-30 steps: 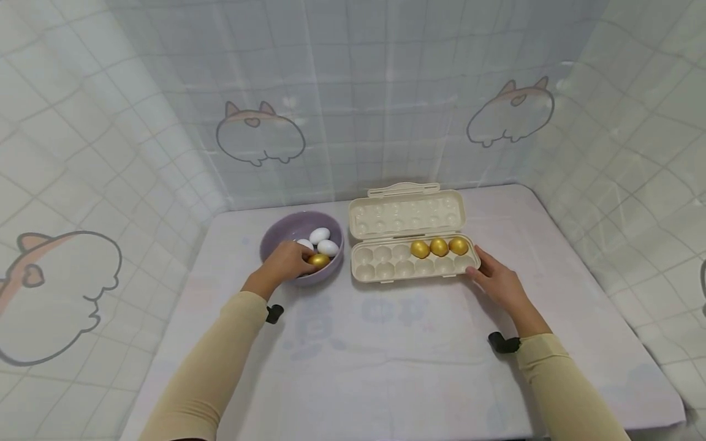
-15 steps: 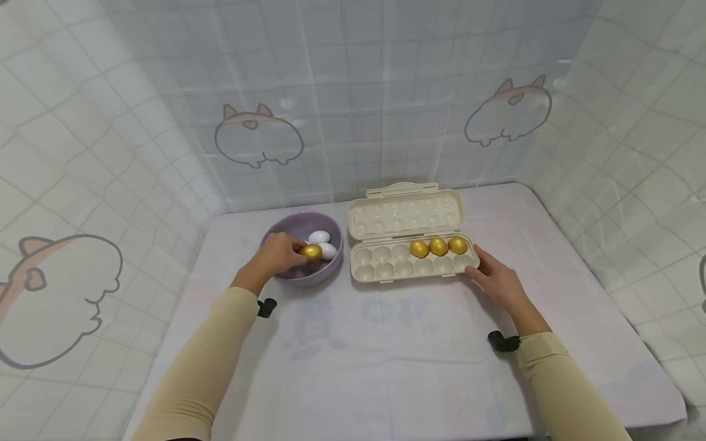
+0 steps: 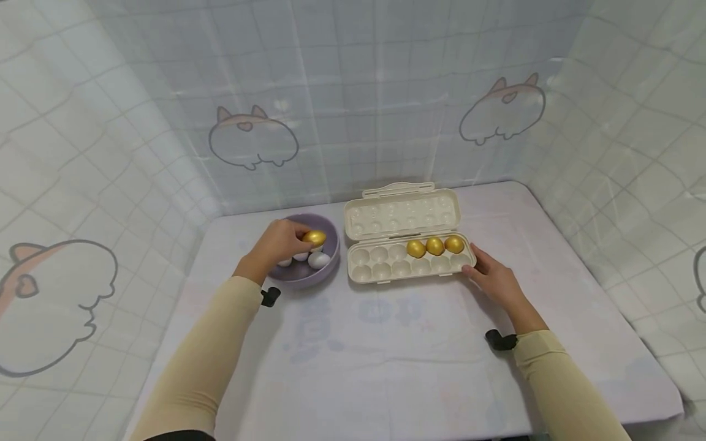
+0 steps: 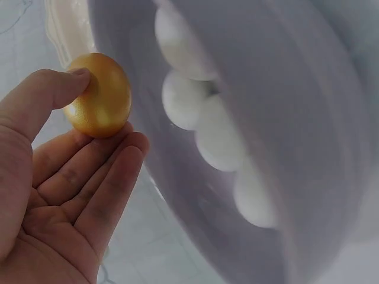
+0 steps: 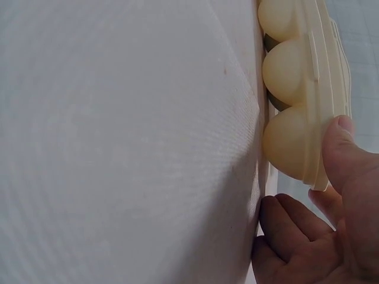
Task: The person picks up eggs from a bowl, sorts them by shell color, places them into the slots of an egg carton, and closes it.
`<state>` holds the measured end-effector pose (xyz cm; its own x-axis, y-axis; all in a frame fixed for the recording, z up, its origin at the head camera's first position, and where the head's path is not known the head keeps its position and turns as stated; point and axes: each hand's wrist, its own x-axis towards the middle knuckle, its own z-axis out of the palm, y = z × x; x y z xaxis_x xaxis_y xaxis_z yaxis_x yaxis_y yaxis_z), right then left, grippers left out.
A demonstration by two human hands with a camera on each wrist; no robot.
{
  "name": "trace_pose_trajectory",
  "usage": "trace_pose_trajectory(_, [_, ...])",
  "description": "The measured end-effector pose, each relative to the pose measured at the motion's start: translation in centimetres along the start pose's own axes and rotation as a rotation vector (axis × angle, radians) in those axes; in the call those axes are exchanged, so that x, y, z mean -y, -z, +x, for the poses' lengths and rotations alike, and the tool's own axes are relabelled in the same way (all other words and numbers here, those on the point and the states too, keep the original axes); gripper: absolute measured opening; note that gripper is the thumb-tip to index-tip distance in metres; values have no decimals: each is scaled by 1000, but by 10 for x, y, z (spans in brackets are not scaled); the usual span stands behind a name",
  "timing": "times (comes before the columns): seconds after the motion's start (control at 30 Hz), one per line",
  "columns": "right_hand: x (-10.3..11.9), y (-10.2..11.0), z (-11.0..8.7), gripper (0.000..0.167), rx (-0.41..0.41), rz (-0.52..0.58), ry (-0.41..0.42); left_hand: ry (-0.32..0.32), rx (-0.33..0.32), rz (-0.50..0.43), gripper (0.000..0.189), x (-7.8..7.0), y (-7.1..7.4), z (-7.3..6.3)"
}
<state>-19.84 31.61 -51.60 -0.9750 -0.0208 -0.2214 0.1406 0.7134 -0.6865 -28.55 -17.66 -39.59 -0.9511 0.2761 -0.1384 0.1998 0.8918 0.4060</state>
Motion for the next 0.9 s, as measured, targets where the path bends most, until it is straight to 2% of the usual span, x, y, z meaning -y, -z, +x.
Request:
trace_pose_trajectory(0.13, [1, 0, -1, 88, 2, -6, -4, -7, 8, 30, 21, -11, 1, 8])
trace_pose_trajectory(0.23, [1, 1, -1, 88, 3, -11, -3, -15, 21, 8, 21, -20, 1, 13])
trace_pose_trajectory(0.4, [0, -1, 0, 86, -5, -10, 18, -65, 26, -5, 28, -33, -1, 21])
trace_pose_trajectory(0.7, [-3, -1, 1, 86, -8, -3, 25, -138, -1, 52, 25, -55, -11, 33])
trace_pose_trajectory(0.9, [-3, -2, 1, 86, -11, 4, 12, -185, 7, 49, 18, -66, -20, 41])
